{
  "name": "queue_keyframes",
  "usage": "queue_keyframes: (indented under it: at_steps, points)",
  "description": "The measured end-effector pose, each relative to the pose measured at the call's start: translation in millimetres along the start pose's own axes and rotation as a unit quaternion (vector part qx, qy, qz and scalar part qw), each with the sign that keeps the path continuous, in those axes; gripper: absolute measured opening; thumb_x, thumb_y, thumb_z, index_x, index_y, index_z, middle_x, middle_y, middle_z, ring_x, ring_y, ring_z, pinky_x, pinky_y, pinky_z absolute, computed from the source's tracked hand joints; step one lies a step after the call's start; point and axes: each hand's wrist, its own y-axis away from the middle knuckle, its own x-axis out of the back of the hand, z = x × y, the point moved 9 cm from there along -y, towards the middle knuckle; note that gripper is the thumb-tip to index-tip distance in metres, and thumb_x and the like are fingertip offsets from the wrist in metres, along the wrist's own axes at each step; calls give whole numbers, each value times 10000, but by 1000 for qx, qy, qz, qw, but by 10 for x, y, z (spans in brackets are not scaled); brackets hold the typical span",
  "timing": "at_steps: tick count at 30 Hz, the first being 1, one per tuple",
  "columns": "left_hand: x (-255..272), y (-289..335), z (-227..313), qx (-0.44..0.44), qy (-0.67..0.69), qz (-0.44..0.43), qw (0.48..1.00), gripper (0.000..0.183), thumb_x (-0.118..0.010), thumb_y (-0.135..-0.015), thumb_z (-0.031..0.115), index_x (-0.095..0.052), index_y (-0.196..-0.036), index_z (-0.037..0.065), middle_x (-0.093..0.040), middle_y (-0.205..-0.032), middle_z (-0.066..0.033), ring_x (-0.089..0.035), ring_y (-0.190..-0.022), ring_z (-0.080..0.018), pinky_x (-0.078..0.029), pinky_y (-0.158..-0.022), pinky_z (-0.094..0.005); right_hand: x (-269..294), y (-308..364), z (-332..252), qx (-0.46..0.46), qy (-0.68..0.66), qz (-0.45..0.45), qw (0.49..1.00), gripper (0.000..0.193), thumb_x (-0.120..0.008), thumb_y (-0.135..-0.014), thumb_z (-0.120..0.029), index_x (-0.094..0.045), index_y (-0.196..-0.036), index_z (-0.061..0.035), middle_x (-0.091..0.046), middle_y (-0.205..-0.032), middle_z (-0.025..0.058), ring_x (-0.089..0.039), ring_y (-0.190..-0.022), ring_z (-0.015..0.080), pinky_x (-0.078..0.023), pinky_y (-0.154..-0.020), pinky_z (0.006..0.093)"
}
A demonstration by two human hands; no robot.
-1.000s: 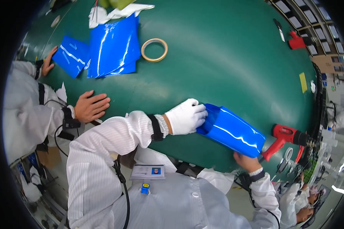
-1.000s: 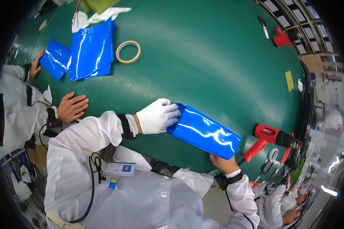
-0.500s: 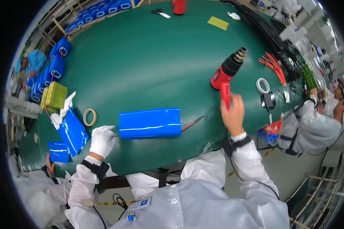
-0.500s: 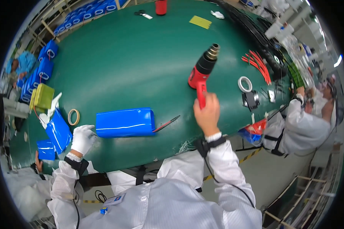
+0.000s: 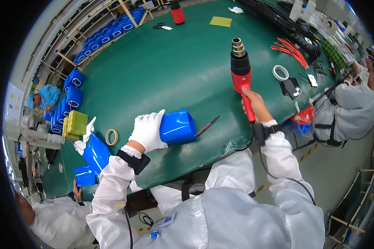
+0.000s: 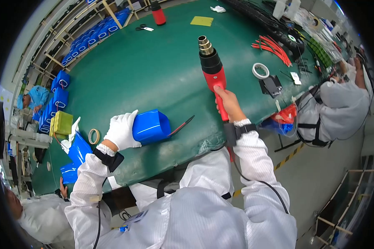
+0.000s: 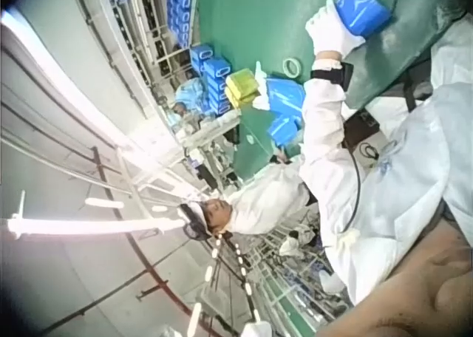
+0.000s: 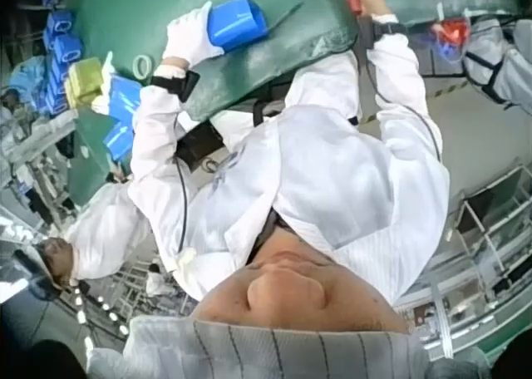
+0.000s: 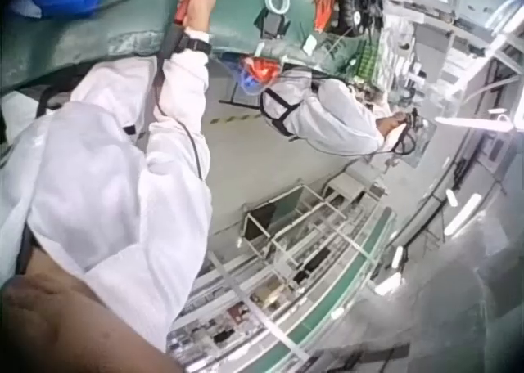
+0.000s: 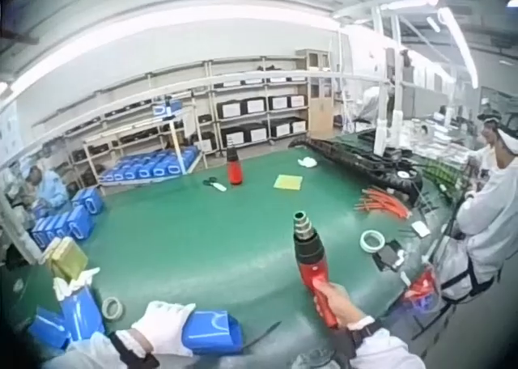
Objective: Manually assembling a battery pack by applying blue heat-shrink insulation and using a heat gun to seal it.
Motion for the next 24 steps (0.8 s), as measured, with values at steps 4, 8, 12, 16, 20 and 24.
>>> queue_keyframes:
  at_steps: [4, 8, 12, 16, 20, 24]
  points:
    - [13, -35, 22, 2, -12, 11, 1000, 1087, -879, -548, 443, -414, -1450, 55, -610, -1180, -142, -622, -1092, -329, -432, -1001, -456, 188, 746, 123, 9, -153, -1, 988, 386, -639, -957, -465, -574, -975, -85, -576, -708, 7, -562, -558, 118, -459, -488, 268]
    - [-14, -110, 61, 8, -4, 3, 1000, 1058, -886, -505, 421, -459, -1402, 55, -618, -1165, -145, -626, -1084, -343, -442, -993, -461, 478, 1294, 256, 10, -175, 91, 980, 371, -639, -969, -421, -577, -1023, -59, -575, -739, 17, -574, -597, 125, -476, -540, 265]
    - [-2, -123, 28, 18, 9, -5, 1000, 995, -879, -505, 428, -505, -1361, 85, -621, -1172, -140, -626, -1081, -345, -441, -994, -456, 739, 1665, -58, 197, -248, 90, 944, 364, -635, -987, -316, -532, -1207, -45, -595, -953, 62, -626, -799, 166, -538, -681, 314]
    - [3, -115, 43, 19, 4, 17, 1000, 980, -875, -494, 447, -527, -1338, 90, -624, -1185, -129, -621, -1085, -343, -419, -1023, -462, 736, 1857, -299, 262, -362, -35, 894, 529, -717, -920, -218, -457, -1352, -59, -617, -1040, 103, -652, -865, 243, -562, -774, 439]
    - [-28, -94, -3, 26, 3, 17, 1000, 957, -859, -517, 489, -535, -1332, 107, -626, -1172, -126, -607, -1119, -333, -387, -1058, -493, 879, 2033, -234, 279, -334, 20, 900, 549, -714, -901, -197, -455, -1362, -49, -601, -1104, 110, -650, -845, 228, -571, -738, 413]
    - [2, -226, -47, 33, 13, -10, 999, 965, -871, -496, 474, -541, -1332, 122, -623, -1225, -122, -602, -1156, -319, -359, -1094, -505, 881, 2252, -388, 302, -257, 37, 917, 568, -714, -855, -144, -452, -1343, -15, -538, -1177, 120, -640, -814, 199, -564, -662, 354]
